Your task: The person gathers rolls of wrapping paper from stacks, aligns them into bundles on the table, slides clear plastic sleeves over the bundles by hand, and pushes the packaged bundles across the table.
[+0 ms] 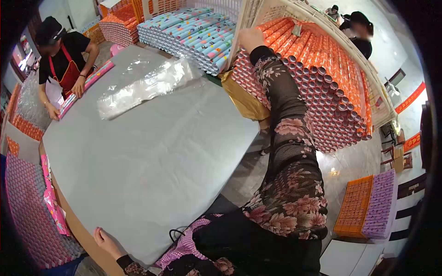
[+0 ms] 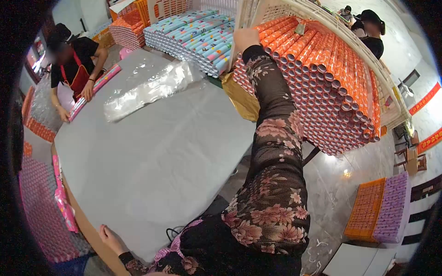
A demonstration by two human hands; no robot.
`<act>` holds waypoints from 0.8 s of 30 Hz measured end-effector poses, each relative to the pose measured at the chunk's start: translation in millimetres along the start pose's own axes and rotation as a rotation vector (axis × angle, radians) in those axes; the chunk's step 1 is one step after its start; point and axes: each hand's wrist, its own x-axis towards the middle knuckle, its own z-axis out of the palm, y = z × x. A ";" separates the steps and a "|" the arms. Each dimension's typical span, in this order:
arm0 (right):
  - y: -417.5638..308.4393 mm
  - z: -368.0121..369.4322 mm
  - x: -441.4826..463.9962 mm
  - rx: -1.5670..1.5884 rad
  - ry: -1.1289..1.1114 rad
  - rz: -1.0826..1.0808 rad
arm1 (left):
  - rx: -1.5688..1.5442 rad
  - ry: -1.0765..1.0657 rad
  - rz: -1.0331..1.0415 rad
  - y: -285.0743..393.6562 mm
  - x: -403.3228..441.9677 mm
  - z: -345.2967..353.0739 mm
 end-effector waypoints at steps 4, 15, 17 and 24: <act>-5.2 16.9 -3.0 0.030 0.008 0.005 | -0.034 0.010 -0.013 15.8 -2.5 0.0; -13.6 8.0 -7.3 0.047 0.038 -0.001 | -0.107 0.017 -0.027 5.0 -1.1 1.6; -15.4 11.0 -7.7 0.006 0.083 -0.068 | -0.017 0.001 -0.009 10.0 -1.3 -1.1; -18.6 -42.9 -16.4 -0.049 0.238 -0.092 | -0.012 -0.014 -0.034 12.9 -2.6 -2.6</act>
